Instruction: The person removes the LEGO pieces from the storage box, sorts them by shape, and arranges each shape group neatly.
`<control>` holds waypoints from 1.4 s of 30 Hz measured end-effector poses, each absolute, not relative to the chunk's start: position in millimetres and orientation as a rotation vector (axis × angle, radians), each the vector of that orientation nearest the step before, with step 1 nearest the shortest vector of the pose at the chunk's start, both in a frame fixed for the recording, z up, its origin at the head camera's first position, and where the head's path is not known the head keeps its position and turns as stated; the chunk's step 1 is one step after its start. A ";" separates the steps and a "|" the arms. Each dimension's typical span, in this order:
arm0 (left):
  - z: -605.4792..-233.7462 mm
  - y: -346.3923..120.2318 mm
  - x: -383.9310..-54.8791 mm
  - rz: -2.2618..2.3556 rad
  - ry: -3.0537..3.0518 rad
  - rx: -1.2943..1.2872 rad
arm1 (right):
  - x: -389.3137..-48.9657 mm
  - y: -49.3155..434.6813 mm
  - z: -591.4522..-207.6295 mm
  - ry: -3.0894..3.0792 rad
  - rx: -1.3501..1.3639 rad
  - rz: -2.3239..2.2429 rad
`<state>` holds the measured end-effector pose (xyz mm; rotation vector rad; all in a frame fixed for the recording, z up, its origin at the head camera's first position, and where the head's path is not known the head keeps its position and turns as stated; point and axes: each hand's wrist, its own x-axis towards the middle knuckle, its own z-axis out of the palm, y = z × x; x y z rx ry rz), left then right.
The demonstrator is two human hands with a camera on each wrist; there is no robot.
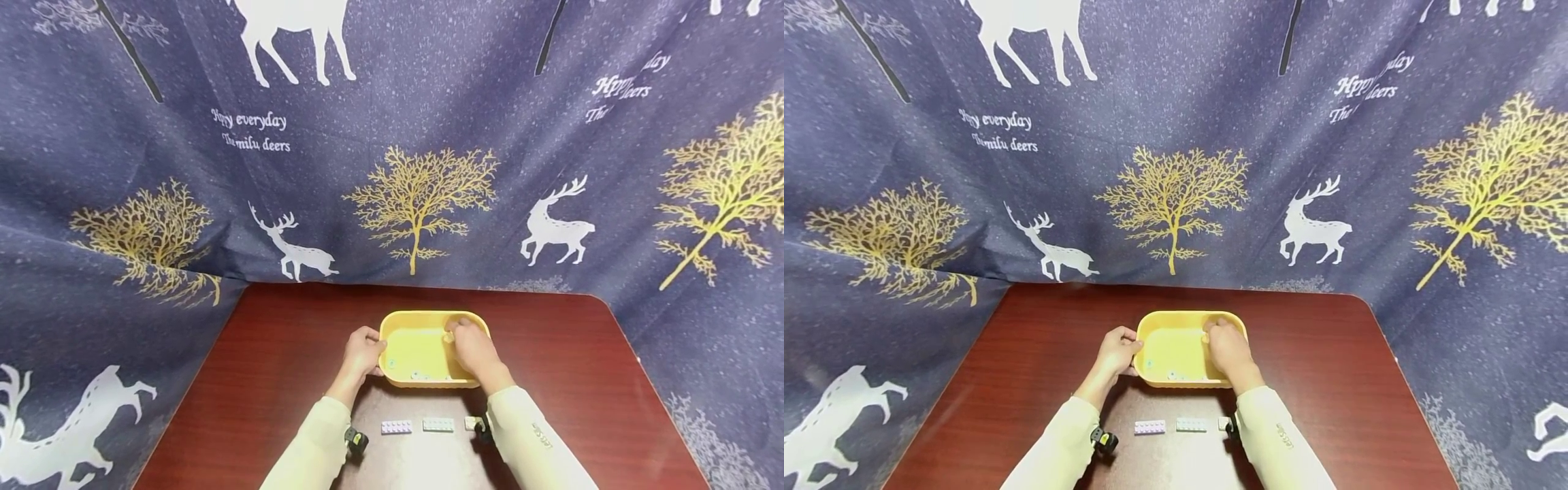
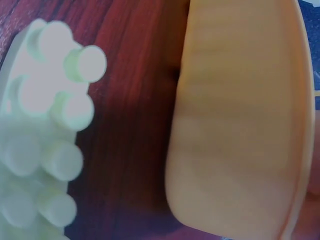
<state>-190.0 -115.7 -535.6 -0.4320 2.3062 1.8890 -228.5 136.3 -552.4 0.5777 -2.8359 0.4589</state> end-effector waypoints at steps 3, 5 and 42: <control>-536.3 -116.0 -190.7 1.894 2.308 -0.422 | -227.5 135.9 -547.0 -2.845 0.546 0.453; -536.5 -116.1 -190.4 1.895 2.304 -0.425 | -225.8 136.0 -543.1 -2.856 0.522 0.457; -540.3 -116.2 -190.6 1.896 2.304 -0.431 | -186.9 163.3 -502.4 -2.694 0.541 0.611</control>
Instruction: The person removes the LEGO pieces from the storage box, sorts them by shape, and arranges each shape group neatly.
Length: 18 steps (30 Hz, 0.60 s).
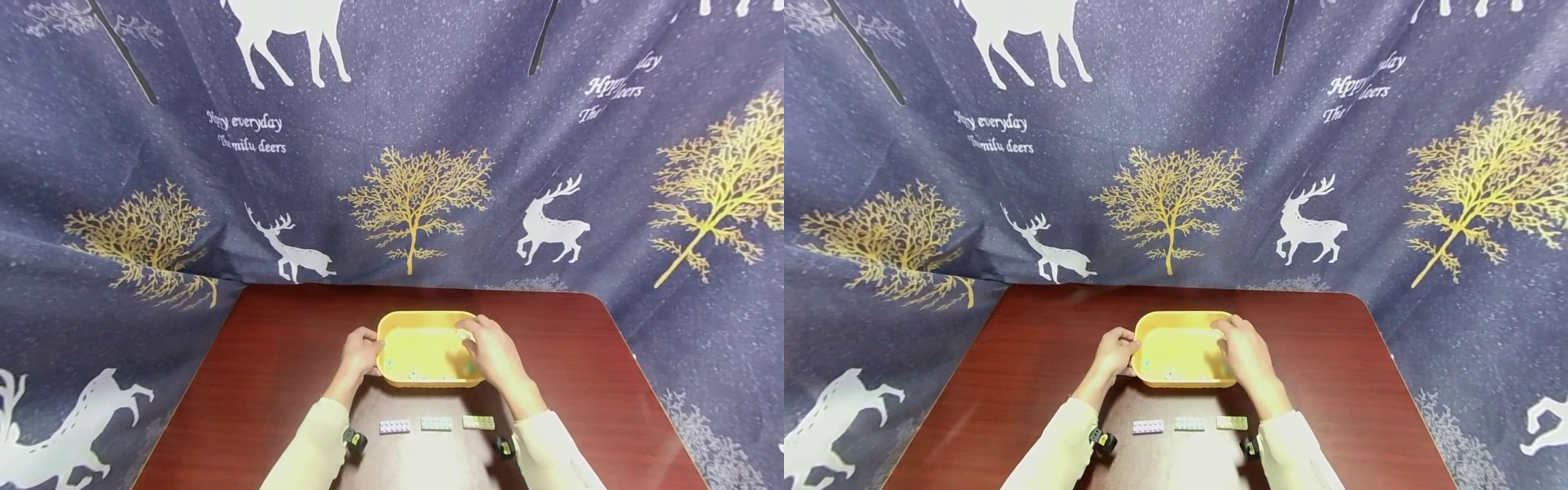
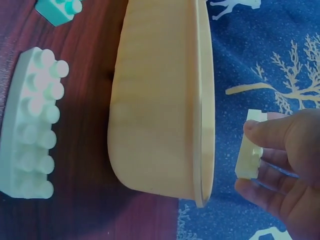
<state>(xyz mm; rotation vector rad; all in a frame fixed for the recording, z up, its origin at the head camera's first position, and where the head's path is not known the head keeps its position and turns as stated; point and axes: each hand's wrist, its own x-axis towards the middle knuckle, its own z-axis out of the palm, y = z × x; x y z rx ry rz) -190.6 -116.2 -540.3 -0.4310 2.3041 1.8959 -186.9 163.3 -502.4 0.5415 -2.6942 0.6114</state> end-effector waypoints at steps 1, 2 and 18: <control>-540.2 -116.1 -190.5 1.894 2.303 -0.432 | -184.8 164.0 -502.1 -2.694 0.539 0.616; -540.1 -116.0 -190.3 1.892 2.304 -0.432 | -182.9 164.9 -502.2 -2.693 0.534 0.616; -540.1 -116.7 -190.5 1.890 2.302 -0.453 | -156.0 176.4 -502.4 -2.634 0.491 0.621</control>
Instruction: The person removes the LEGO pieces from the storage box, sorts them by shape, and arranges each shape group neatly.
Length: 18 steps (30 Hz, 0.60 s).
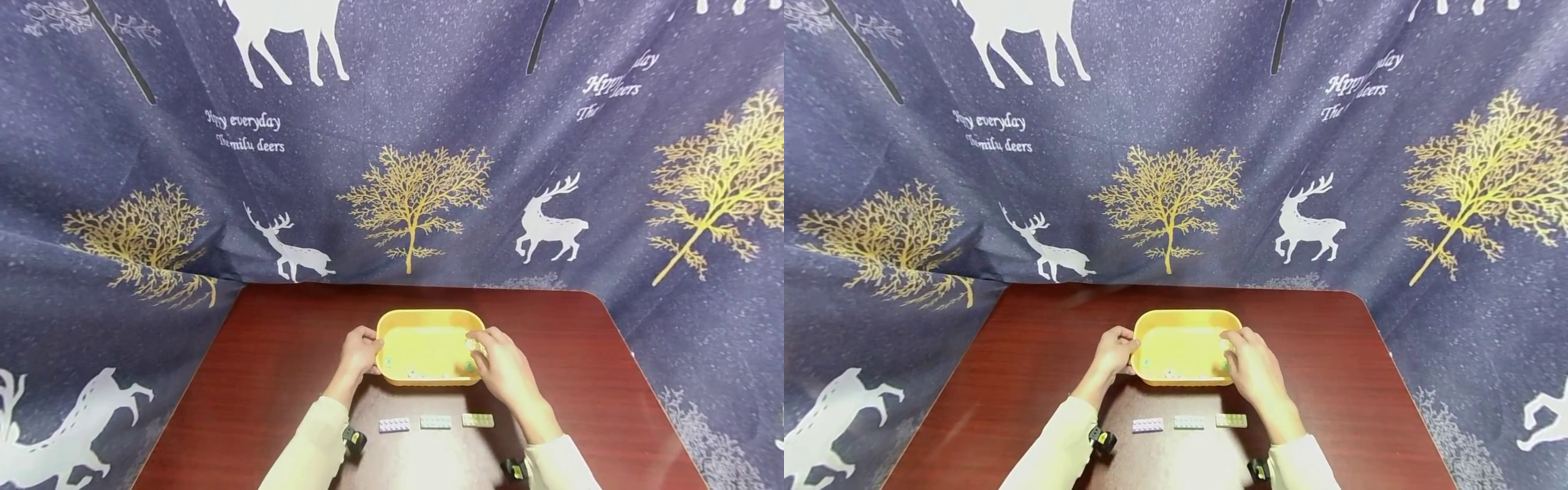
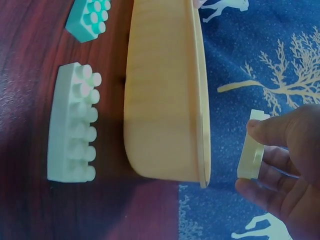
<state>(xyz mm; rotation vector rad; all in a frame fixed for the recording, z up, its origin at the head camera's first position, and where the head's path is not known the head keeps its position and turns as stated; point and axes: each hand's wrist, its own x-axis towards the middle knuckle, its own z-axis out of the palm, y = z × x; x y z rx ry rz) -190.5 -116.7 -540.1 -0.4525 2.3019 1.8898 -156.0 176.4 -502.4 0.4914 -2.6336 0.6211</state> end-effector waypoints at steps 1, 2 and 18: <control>-540.0 -116.4 -190.6 1.887 2.301 -0.456 | -154.4 178.1 -502.5 -2.637 0.484 0.627; -539.9 -116.3 -190.6 1.884 2.304 -0.454 | -153.1 179.9 -502.7 -2.642 0.477 0.632; -537.0 -114.5 -190.1 1.871 2.306 -0.456 | -133.3 202.4 -512.0 -2.620 0.407 0.657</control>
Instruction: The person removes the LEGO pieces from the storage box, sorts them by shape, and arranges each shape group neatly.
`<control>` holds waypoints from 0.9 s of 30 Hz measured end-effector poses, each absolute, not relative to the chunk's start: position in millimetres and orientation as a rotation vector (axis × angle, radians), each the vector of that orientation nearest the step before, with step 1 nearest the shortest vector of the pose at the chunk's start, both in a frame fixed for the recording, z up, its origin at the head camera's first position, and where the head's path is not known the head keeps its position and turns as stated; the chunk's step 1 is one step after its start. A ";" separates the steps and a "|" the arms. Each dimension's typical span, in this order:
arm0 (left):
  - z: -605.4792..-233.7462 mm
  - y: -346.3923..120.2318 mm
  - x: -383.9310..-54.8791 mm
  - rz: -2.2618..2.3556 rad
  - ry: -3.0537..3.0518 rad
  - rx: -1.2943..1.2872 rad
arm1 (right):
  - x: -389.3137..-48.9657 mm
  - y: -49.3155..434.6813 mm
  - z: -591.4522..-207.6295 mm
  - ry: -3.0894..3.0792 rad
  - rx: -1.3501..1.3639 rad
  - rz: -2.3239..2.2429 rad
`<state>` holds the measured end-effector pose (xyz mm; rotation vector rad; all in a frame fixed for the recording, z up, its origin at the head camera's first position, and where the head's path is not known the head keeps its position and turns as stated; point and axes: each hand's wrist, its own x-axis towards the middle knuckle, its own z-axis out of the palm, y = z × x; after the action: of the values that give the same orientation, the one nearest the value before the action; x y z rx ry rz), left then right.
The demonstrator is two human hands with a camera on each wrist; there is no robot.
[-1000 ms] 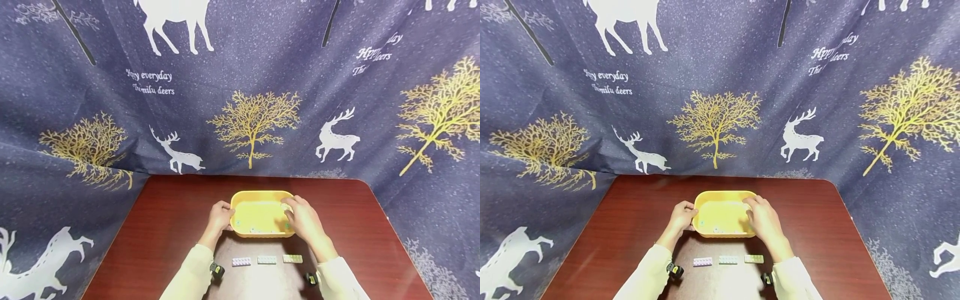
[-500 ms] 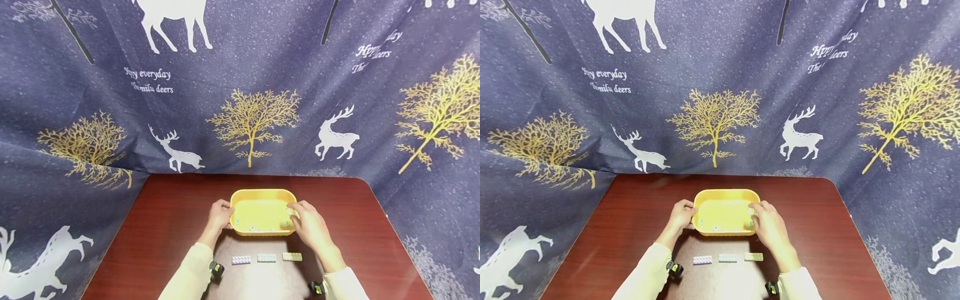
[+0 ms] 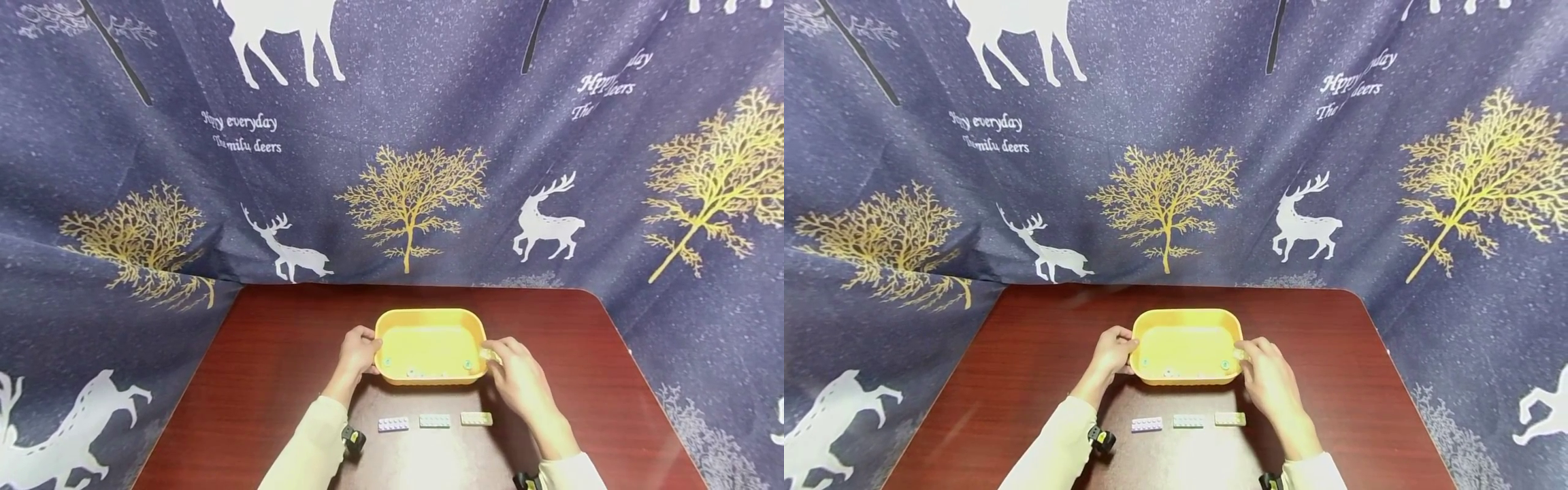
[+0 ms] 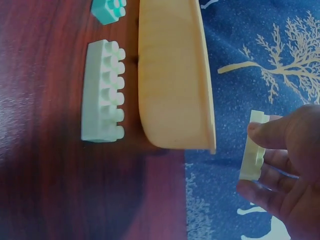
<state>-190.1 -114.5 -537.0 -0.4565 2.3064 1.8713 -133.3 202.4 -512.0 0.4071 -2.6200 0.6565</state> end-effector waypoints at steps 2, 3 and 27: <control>-536.8 -114.0 -189.8 1.871 2.306 -0.455 | -129.7 204.5 -513.7 -2.625 0.392 0.660; -536.7 -113.8 -189.6 1.869 2.306 -0.454 | -127.7 205.5 -514.5 -2.626 0.388 0.659; -536.9 -114.9 -188.9 1.890 2.304 -0.435 | -97.8 222.4 -538.1 -2.667 0.302 0.643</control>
<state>-188.9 -114.9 -536.9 -0.4351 2.3042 1.8901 -97.8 222.4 -538.1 0.3017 -2.6668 0.6435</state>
